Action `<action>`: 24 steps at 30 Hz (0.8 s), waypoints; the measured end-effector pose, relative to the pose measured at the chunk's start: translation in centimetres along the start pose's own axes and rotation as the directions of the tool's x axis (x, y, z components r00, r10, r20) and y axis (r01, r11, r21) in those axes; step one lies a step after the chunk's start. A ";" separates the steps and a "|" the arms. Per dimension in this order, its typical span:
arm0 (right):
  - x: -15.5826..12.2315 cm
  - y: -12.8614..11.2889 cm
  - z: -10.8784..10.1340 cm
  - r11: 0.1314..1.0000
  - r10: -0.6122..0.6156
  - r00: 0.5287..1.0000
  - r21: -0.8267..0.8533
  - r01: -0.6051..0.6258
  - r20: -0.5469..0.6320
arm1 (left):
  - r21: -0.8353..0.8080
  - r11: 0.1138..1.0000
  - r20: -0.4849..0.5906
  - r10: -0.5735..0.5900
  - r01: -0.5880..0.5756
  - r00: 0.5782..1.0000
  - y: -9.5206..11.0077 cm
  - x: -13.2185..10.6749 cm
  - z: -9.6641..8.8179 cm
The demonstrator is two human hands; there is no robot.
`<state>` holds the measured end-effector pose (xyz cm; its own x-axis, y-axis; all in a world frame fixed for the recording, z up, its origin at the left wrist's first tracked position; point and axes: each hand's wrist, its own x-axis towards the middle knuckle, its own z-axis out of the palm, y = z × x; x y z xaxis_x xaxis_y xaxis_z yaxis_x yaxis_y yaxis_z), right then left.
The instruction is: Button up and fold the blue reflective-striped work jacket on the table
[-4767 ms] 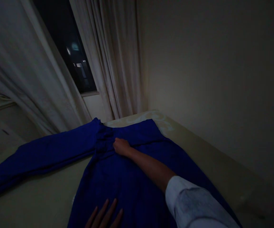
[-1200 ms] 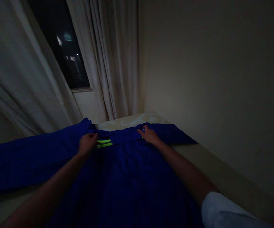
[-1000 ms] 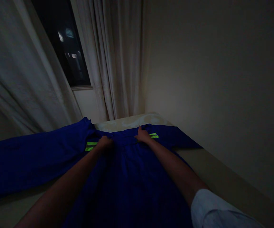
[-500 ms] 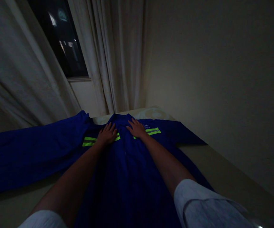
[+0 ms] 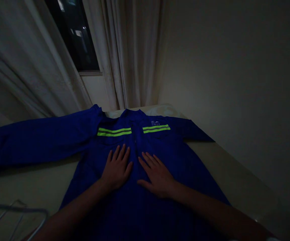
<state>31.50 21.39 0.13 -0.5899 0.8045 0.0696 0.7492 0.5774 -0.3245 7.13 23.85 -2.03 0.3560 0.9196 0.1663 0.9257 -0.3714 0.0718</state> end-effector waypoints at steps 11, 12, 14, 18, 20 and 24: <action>-5.2 -4.9 -3.7 0.997 -0.075 0.997 0.026 0.075 -0.006 | 0.018 0.999 -0.012 0.032 -0.031 0.999 5.2 -6.2 -5.6; -7.8 -6.2 -4.2 0.990 -0.136 0.991 0.043 0.136 -0.003 | 0.005 0.997 -0.022 0.082 -0.082 0.996 6.1 -9.5 -6.0; -13.4 -8.6 -4.7 0.969 -0.237 0.971 0.073 0.236 0.013 | 0.009 0.964 -0.063 0.265 -0.265 0.962 7.6 -16.3 -6.3; -21.2 -10.2 -2.4 0.979 -0.199 0.980 0.037 0.198 0.010 | 0.137 0.907 -0.226 0.419 -0.397 0.879 8.7 -25.5 -5.3; -22.3 -10.4 -0.3 0.990 -0.142 0.988 -0.006 0.142 -0.066 | 0.187 0.905 -0.206 0.417 -0.383 0.885 8.7 -26.8 -4.5; -20.7 -12.6 3.0 0.999 0.016 0.955 -0.041 -0.029 -0.298 | 0.205 0.905 -0.167 0.408 -0.373 0.898 9.2 -26.2 -4.3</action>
<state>33.41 -2.96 -0.03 -0.4615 0.8186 0.3419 0.7779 0.5587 -0.2877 5.82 -4.18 -1.50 0.6757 0.6527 0.3426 0.7311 -0.6528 -0.1982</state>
